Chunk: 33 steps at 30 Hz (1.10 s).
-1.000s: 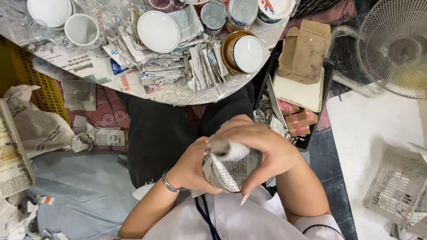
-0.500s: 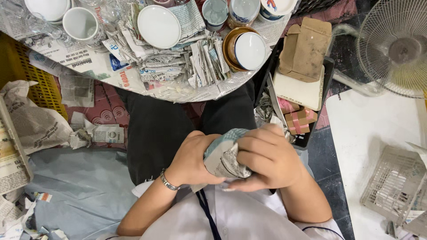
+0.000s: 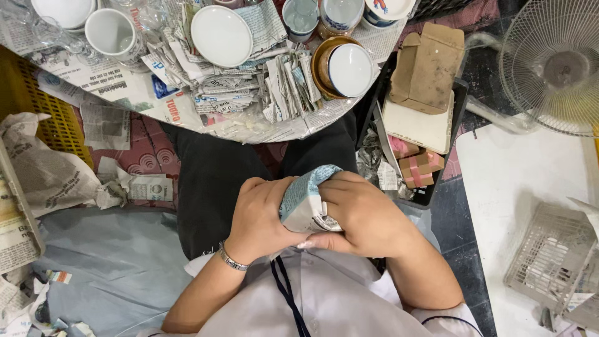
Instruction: The person wraps several cups individually with newspaper sheets. They fold the paper around each cup, tuck the ends, and place the wrapped items on the table.
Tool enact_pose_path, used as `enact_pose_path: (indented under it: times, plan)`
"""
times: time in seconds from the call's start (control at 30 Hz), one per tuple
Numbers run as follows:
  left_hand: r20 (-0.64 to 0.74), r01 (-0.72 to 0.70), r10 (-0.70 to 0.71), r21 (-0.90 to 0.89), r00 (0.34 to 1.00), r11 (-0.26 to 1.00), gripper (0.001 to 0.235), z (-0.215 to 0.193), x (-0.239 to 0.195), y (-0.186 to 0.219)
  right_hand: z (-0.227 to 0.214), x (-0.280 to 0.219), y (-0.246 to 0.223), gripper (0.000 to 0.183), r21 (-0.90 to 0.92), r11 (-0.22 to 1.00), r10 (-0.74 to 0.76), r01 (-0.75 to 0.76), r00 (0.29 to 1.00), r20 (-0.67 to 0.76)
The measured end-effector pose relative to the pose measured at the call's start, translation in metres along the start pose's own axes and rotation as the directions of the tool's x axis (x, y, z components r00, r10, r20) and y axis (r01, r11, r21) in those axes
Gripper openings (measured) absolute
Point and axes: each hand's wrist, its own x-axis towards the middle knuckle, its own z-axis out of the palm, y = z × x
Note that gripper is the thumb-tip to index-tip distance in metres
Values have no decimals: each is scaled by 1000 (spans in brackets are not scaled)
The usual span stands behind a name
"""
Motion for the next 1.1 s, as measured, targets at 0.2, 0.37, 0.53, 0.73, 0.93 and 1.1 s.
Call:
enact_pose_path:
  times: [0.2, 0.37, 0.53, 0.73, 0.93, 1.1]
  plan:
    - [-68, 11, -8, 40, 998, 999, 68, -2, 0, 0, 31, -2, -9, 53, -297, 951, -95, -81, 841, -533]
    - [-37, 6, -2, 130, 999, 991, 71, -2, 1, 1, 44, -17, -8, 28, -226, 947, 118, -228, 902, -415]
    - [-125, -55, 80, 190, 989, 980, 71, 1, 3, -3, 39, -14, 5, 15, 11, 950, 309, -311, 939, -151]
    - [-63, -116, 144, 329, 987, 937, 67, 2, -3, -10, 22, 1, 14, 26, 214, 971, 100, -110, 993, 56]
    - [53, -165, 157, 234, 986, 958, 78, -1, -1, -12, 14, 11, 19, 37, 396, 918, -22, -14, 996, 85]
    - [15, -140, 141, 215, 990, 967, 79, 2, 0, -14, 26, 2, 18, 34, 234, 969, 68, -80, 996, 56]
